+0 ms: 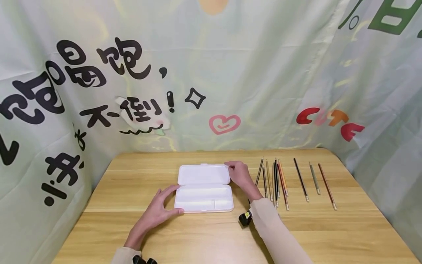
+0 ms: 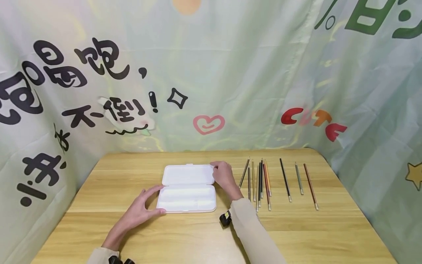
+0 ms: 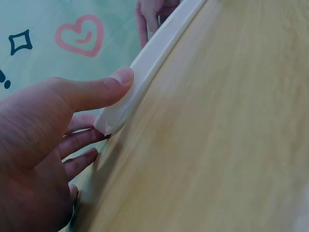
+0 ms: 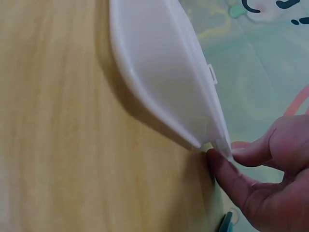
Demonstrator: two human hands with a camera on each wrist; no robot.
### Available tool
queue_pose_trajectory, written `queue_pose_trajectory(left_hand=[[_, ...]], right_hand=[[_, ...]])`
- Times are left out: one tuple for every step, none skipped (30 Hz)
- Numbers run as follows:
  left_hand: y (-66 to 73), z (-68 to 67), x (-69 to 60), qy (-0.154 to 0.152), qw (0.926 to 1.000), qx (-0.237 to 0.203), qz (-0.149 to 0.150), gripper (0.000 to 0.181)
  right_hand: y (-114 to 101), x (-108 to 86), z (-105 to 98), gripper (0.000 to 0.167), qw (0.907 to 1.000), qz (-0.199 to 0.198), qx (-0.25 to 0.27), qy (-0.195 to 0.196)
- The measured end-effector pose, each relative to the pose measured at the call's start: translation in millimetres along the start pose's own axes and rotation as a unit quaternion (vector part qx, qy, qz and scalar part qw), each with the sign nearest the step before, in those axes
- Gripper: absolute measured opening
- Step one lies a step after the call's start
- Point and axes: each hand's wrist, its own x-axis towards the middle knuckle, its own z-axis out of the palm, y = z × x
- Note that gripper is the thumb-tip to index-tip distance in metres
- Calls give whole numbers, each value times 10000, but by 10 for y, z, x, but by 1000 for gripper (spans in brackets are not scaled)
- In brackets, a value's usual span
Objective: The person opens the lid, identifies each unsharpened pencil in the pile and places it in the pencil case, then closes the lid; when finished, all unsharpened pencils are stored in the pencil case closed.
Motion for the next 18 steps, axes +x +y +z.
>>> queue_pose_trajectory(left_hand=[[3, -2, 0, 20, 10000, 26, 8, 84], [6, -4, -1, 32, 10000, 46, 10, 84], [8, -5, -3, 38, 10000, 69, 2, 84], [9, -7, -6, 47, 9999, 99, 2, 84], [8, -9, -10, 62, 9999, 119, 3, 85], [8, -12, -12, 77, 9999, 133, 6, 84], [6, -14, -12, 98, 9998, 159, 24, 84], [2, -16, -11, 115, 9998, 186, 35, 84], [-1, -18, -9, 147, 9996, 225, 60, 84], [-7, -19, -5, 175, 9995, 259, 75, 84], [-14, -19, 1, 194, 9993, 299, 85, 84], [-21, -17, 8, 209, 9991, 341, 100, 84], [-31, -15, 14, 217, 9990, 385, 100, 84], [-37, -13, 20, 217, 9989, 398, 80, 84], [-42, -11, 24, 220, 9989, 403, 63, 85], [-48, -8, 28, 216, 9990, 394, 29, 85], [-51, -7, 31, 212, 9990, 384, 4, 85], [-52, -6, 32, 220, 9991, 361, -10, 85]], right_hand=[[-8, 1, 3, 32, 10000, -13, -16, -15], [-13, 0, 7, 33, 10000, -15, -10, -32], [-15, -5, 12, 33, 10000, -25, -12, -28], [-13, -10, 18, 33, 10000, -50, -13, -22], [-11, -18, 21, 34, 10000, -80, 3, -7], [-5, -25, 26, 34, 9999, -107, 10, 27], [-5, -34, 24, 34, 9998, -160, 30, 84], [-6, -42, 20, 34, 9996, -238, 89, 154], [-7, -50, 11, 34, 9991, -331, 147, 228], [-9, -59, -3, 33, 9985, -395, 235, 306], [-13, -70, -22, 33, 9978, -425, 351, 372], [-15, -81, -43, 32, 9970, -460, 446, 438], [-20, -98, -70, 32, 9961, -496, 551, 485], [-18, -114, -99, 31, 9952, -514, 654, 512], [-19, -135, -133, 31, 9946, -511, 740, 524], [-21, -159, -169, 32, 9939, -500, 831, 518], [-25, -188, -212, 32, 9933, -501, 918, 495], [-32, -219, -260, 33, 9928, -520, 970, 468]])
